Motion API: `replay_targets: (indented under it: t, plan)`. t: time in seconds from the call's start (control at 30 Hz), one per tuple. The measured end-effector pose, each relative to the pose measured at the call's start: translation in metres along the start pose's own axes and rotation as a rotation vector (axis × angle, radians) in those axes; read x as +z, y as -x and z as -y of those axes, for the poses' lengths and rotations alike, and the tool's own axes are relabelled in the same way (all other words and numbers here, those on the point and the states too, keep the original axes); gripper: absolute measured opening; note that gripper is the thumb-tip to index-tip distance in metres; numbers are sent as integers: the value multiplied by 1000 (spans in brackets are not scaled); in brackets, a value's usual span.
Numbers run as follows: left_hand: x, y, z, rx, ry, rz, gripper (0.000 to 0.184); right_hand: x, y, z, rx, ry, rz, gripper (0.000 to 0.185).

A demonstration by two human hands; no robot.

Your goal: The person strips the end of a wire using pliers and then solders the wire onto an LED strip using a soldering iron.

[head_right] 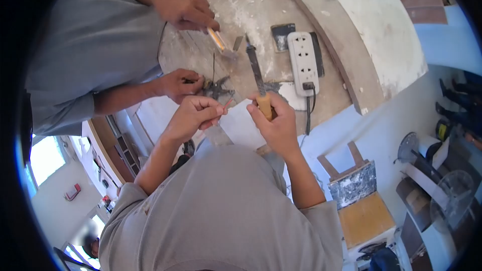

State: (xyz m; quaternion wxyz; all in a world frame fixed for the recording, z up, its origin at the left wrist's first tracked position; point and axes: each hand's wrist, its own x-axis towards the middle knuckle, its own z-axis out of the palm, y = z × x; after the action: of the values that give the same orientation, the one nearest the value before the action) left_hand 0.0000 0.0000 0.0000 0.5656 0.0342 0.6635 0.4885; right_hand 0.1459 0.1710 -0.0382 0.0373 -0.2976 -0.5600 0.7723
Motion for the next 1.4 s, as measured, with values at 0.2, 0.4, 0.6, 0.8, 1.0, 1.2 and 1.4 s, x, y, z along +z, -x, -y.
replay_targets:
  t: [0.2,0.4,0.6,0.8,1.0,1.2,1.4]
  plan:
    - [5,9,9,3,-55,99,15,8,11,-15,-143,61,56,13]
    - [10,9,16,105,-131,69,15,7,16,-16,-85,62,75,11]
    - [11,10,10,64,-166,100,16,9,19,-17,-62,12,58,8]
    - [15,5,19,105,-113,144,17,13,20,-23,-68,35,48,5]
    - [12,8,21,98,-185,172,15,12,23,-29,-105,60,63,6]
    - [-8,10,60,329,-483,-245,14,3,29,-54,-213,512,-130,19]
    - [-12,10,86,401,-766,-572,20,-8,44,-68,-105,346,-189,35]
